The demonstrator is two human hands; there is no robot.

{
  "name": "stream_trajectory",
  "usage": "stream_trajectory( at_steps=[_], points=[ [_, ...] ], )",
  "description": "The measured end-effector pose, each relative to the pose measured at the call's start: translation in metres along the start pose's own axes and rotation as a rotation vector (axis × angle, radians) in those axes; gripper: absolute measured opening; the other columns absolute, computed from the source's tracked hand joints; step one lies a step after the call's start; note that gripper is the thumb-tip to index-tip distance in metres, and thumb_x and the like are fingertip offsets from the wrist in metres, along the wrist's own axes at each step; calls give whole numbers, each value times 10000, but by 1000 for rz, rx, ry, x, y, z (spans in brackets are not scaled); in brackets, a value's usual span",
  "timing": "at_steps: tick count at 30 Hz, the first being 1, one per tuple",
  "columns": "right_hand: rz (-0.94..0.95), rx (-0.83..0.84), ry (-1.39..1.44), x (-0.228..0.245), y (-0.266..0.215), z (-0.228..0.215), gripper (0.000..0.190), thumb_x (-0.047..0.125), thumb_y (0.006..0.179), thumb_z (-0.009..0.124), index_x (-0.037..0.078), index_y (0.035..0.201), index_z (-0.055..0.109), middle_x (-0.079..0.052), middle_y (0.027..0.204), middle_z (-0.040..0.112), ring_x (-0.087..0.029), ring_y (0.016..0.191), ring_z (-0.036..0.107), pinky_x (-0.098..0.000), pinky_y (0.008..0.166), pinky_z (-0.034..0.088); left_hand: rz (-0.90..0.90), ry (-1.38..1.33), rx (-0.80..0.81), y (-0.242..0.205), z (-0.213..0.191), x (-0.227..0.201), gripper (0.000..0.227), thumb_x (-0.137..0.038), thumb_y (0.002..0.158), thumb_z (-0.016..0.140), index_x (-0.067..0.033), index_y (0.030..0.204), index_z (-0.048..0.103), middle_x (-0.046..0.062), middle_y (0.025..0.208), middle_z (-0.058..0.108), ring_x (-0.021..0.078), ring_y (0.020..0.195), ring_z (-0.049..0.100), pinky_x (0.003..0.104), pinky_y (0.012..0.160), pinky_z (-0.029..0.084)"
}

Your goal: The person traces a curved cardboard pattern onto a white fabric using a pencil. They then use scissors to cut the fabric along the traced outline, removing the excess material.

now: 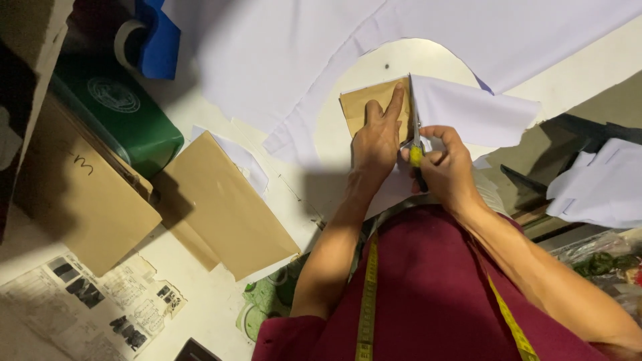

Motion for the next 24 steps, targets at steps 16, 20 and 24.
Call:
stream_trajectory(
  at_steps=[16,20,24],
  points=[
    [-86,8,-29,16,11,-14,363,110,988,589,-26,1319,530,-175,662,638,-229,422,630,-299,400,524,-55,-86,95,3,-20,-4,663,-283,1081,531,-324,1653,200,121,1195,442,474,909,722,653,809,605],
    [-146,15,-766,64,20,-67,367,159,987,736,85,1298,555,-137,950,701,-257,684,674,-403,559,584,-164,-32,174,18,-25,16,700,-279,1072,534,-336,1645,135,161,1251,443,408,719,682,606,779,573],
    [-549,-136,-1173,80,40,-81,247,-55,967,776,-98,1155,620,-272,1028,616,-402,693,621,-460,554,584,-177,-49,83,30,-39,44,716,-289,1037,550,-388,1631,162,148,1245,430,482,809,667,609,820,544]
  ],
)
Point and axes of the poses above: each hand's wrist, its own y-axis towards the middle knuckle, its own z-axis out of the palm, x = y × z, the point moved 10 cm from there along y, towards the middle knuckle
